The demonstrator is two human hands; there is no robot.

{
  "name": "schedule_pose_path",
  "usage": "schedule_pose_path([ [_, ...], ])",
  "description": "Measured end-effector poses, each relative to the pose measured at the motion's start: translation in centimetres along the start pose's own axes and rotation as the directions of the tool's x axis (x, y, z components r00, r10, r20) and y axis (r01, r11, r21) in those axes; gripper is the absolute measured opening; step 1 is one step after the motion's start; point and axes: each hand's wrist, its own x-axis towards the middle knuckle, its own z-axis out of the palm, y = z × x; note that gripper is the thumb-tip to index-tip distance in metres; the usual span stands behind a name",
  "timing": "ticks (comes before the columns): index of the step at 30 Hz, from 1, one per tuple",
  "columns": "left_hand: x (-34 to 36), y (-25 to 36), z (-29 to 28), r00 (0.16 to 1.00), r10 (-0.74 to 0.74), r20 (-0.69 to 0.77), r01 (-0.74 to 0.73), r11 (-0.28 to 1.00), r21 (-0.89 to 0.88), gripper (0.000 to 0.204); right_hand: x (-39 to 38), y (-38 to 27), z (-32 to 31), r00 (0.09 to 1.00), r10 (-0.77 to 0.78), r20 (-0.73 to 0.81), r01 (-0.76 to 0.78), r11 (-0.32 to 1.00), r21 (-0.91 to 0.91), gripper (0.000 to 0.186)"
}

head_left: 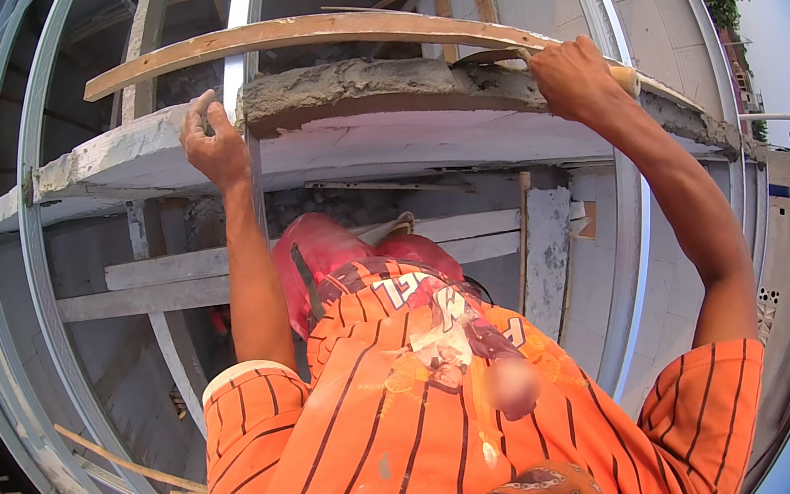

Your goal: The person scoops wet cement from a bucket using a trowel and applies it to a metal frame structure. They use a wooden plank to smooth and level the cement along the frame, repeating the process to fill gaps.

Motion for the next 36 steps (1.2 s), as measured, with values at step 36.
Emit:
schedule_pose_path([
  [36, -0.1, 0.9, 0.3, 0.996, -0.07, 0.062, 0.073, 0.996, -0.054, 0.023, -4.5, 6.6, 9.0, 0.967, 0.194, -0.165, -0.184, 0.98, 0.075, 0.007],
])
